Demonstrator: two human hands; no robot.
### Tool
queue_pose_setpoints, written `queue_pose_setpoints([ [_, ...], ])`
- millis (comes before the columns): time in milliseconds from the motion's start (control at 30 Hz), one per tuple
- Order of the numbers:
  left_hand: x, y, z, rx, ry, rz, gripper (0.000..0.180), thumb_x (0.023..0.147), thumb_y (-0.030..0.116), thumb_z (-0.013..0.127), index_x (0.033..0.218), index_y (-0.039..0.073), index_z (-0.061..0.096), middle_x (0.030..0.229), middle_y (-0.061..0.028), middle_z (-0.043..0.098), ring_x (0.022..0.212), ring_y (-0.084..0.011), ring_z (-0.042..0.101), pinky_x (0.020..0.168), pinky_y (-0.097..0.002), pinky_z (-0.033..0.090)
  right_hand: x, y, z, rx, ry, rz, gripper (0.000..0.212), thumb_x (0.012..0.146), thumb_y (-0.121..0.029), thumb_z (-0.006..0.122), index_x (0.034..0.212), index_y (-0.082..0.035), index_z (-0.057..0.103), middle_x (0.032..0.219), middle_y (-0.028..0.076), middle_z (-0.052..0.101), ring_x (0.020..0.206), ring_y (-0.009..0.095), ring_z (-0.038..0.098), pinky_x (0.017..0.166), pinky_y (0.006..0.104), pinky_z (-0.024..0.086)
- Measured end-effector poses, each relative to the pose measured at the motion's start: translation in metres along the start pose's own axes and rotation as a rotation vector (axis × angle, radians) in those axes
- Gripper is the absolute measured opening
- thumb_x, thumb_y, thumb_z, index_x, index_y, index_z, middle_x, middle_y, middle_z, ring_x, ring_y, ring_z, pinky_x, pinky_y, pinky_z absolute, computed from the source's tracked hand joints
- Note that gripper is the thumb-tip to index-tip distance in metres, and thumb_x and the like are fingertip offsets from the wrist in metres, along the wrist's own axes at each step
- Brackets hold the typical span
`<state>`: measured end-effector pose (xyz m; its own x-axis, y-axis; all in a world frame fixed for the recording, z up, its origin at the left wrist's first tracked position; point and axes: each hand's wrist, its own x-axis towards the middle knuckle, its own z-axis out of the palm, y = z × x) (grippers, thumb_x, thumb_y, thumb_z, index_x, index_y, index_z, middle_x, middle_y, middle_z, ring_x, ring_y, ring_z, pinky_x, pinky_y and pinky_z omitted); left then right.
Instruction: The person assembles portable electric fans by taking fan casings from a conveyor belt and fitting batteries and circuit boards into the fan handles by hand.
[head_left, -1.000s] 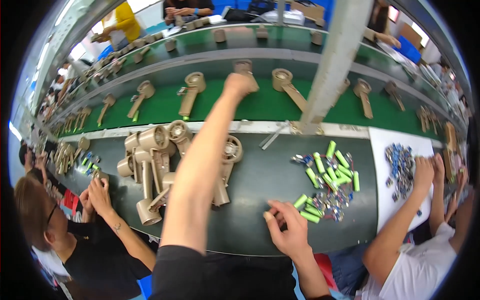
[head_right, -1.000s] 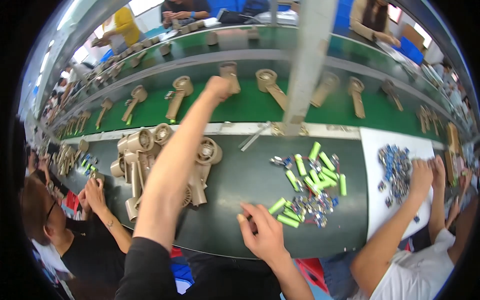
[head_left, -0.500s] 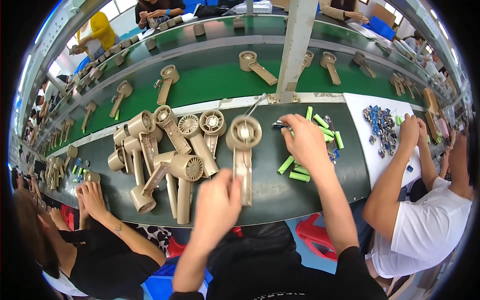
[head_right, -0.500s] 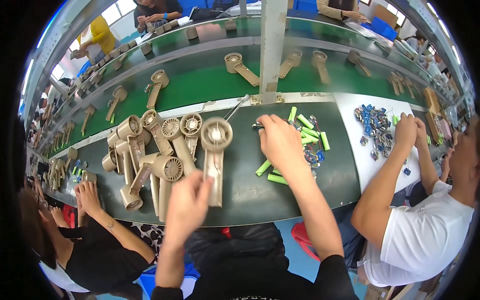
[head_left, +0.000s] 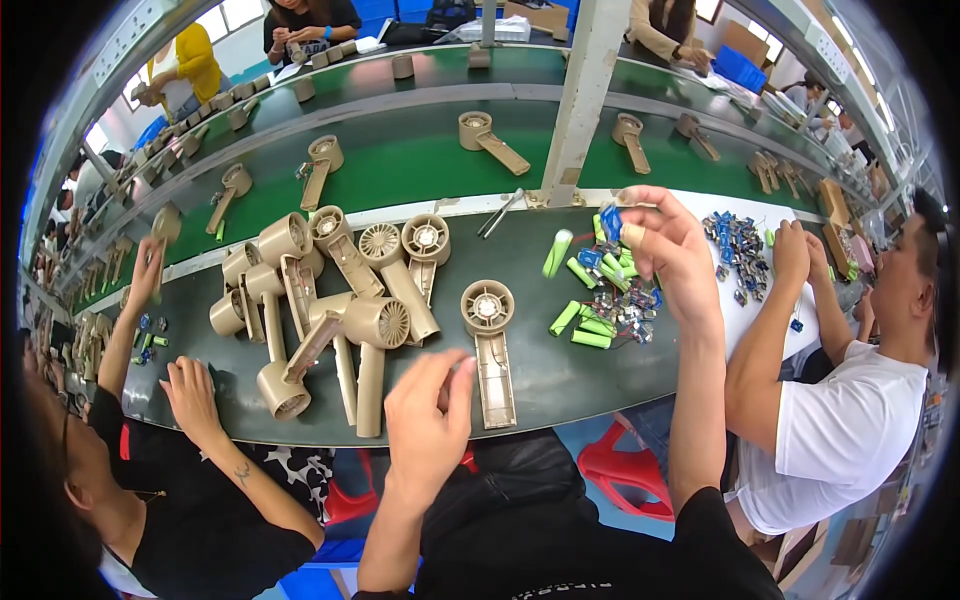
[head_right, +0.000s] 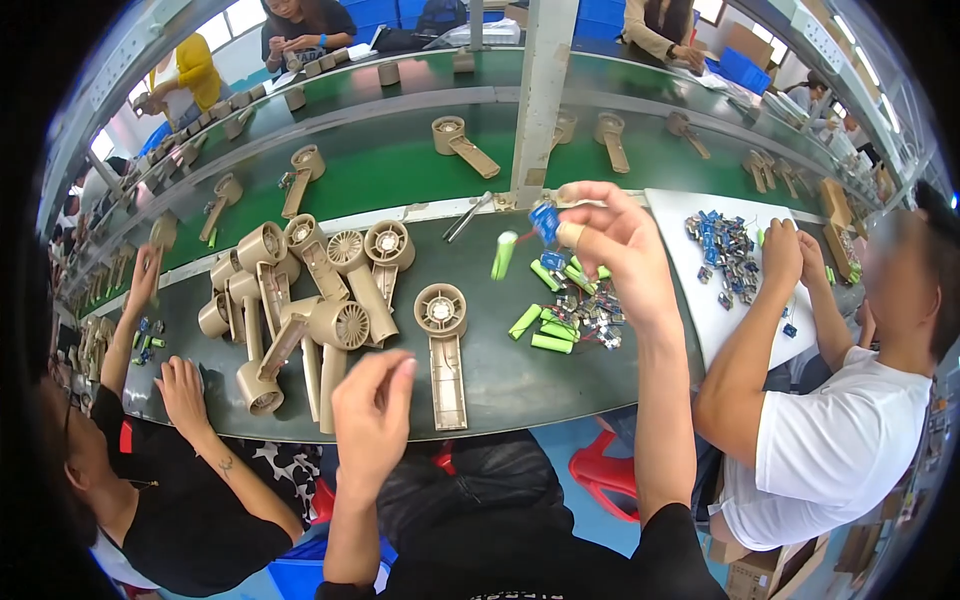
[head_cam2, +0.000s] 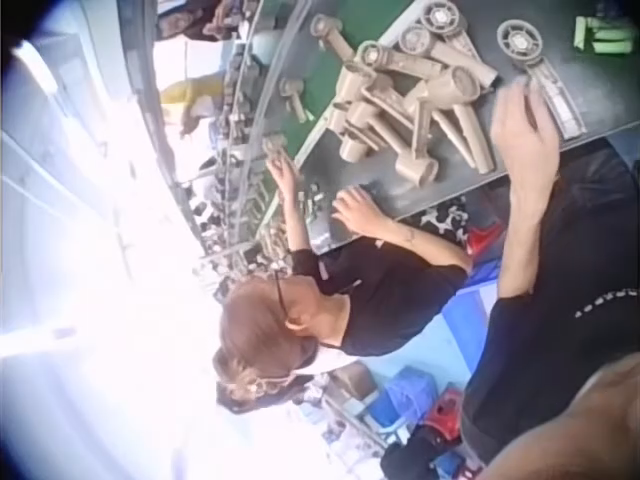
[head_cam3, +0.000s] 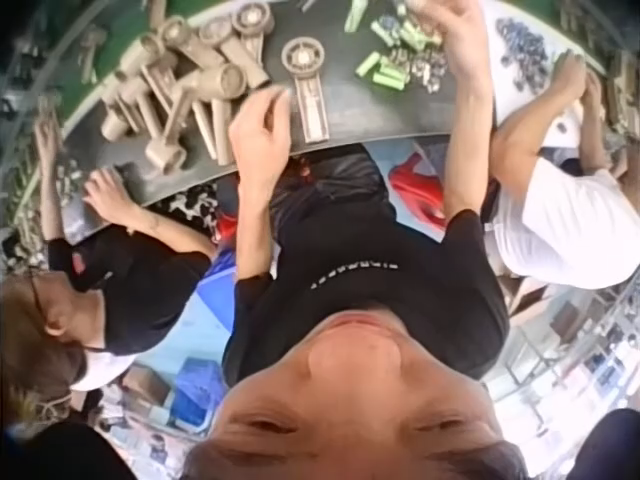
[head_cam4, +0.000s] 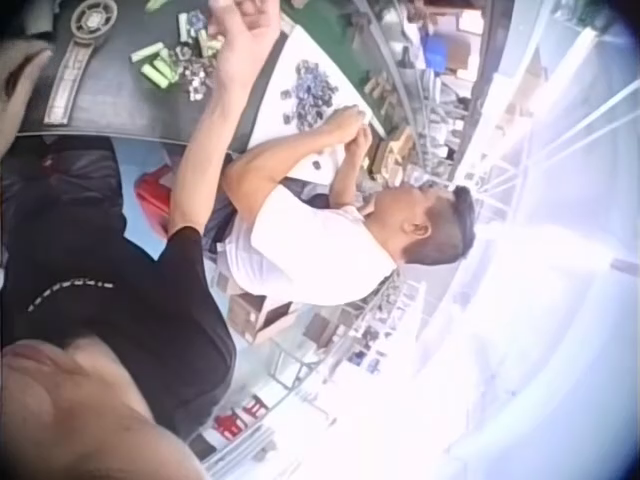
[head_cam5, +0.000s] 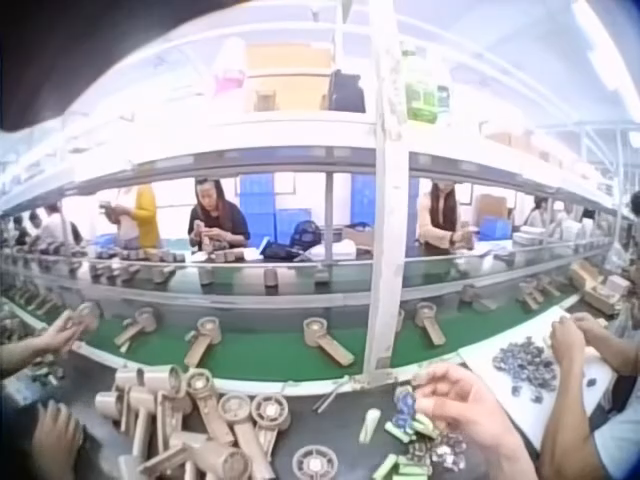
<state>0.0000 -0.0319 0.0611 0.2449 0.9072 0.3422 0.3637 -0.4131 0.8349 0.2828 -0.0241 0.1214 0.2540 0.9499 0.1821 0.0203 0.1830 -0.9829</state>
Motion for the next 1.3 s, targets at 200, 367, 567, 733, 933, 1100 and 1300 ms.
queue_pose_setpoints([
  [200, 0.036, 0.014, -0.006, -0.247, -0.147, 0.309, 0.032, 0.091, 0.007, 0.061, 0.121, 0.001, 0.068, 0.135, -0.015, 0.056, 0.114, -0.026, 0.053, 0.101, -0.0385, 0.04, -0.026, -0.003, 0.037, 0.239, -0.384, 0.211, 0.047, 0.081, -0.003, 0.072, 0.124, -0.001, 0.052, 0.093, 0.007, 0.067, 0.059, 0.003, 0.05, 0.045, 0.0159, 0.032],
  [367, 0.026, -0.01, -0.007, -0.624, -0.354, 0.233, 0.039, 0.086, 0.006, 0.069, 0.124, 0.006, 0.066, 0.136, -0.0137, 0.054, 0.118, -0.022, 0.051, 0.099, -0.0349, 0.041, -0.039, 0.021, 0.065, 0.474, -0.557, 0.33, 0.043, 0.085, -0.001, 0.071, 0.123, 0.0, 0.052, 0.098, 0.009, 0.069, 0.064, 0.005, 0.059, 0.047, 0.0154, 0.039],
  [567, 0.012, -0.015, -0.021, -0.894, -0.239, 0.002, 0.013, 0.088, 0.006, 0.067, 0.098, 0.001, 0.061, 0.119, -0.0222, 0.062, 0.109, -0.0277, 0.062, 0.091, -0.0347, 0.048, -0.054, 0.037, 0.062, 0.031, -0.271, 0.3, 0.024, 0.092, -0.011, 0.068, 0.113, -0.002, 0.061, 0.097, 0.005, 0.07, 0.063, 0.005, 0.057, 0.053, 0.0181, 0.043],
  [733, 0.011, 0.005, -0.015, -0.088, -0.254, -0.06, 0.008, 0.092, 0.007, 0.063, 0.091, -0.001, 0.065, 0.088, -0.0118, 0.07, 0.069, -0.0157, 0.066, 0.061, -0.0302, 0.051, -0.069, 0.064, 0.058, -0.045, -0.173, 0.329, 0.019, 0.092, -0.01, 0.068, 0.108, -0.001, 0.064, 0.088, -0.001, 0.064, 0.064, 0.003, 0.055, 0.056, 0.0176, 0.043],
  [933, 0.006, -0.004, 0.021, 0.255, -0.26, 0.091, 0.016, 0.086, 0.017, 0.072, 0.083, 0.002, 0.067, 0.066, -0.0155, 0.063, 0.054, -0.0299, 0.061, 0.052, -0.0372, 0.047, -0.075, 0.075, 0.065, -0.035, -0.157, 0.28, 0.019, 0.094, -0.008, 0.066, 0.111, 0.0, 0.064, 0.091, 0.0, 0.064, 0.066, 0.003, 0.055, 0.056, 0.0179, 0.044],
  [1100, -0.001, -0.006, 0.032, 0.283, -0.192, 0.047, 0.013, 0.085, 0.014, 0.071, 0.083, 0.003, 0.066, 0.066, -0.015, 0.062, 0.055, -0.0328, 0.059, 0.053, -0.0415, 0.046, -0.07, 0.079, 0.072, -0.083, -0.218, 0.253, 0.02, 0.095, -0.009, 0.064, 0.113, 0.001, 0.065, 0.094, 0.0, 0.064, 0.066, 0.002, 0.054, 0.058, 0.0184, 0.044],
  [1300, 0.0, -0.014, 0.017, 0.418, -0.173, 0.155, 0.01, 0.086, 0.009, 0.066, 0.096, 0.007, 0.065, 0.074, -0.0121, 0.056, 0.062, -0.0344, 0.057, 0.058, -0.0439, 0.047, -0.059, 0.075, 0.079, -0.348, -0.376, -0.006, 0.021, 0.092, -0.007, 0.065, 0.112, -0.004, 0.07, 0.086, 0.004, 0.064, 0.065, 0.008, 0.054, 0.058, 0.0238, 0.043],
])
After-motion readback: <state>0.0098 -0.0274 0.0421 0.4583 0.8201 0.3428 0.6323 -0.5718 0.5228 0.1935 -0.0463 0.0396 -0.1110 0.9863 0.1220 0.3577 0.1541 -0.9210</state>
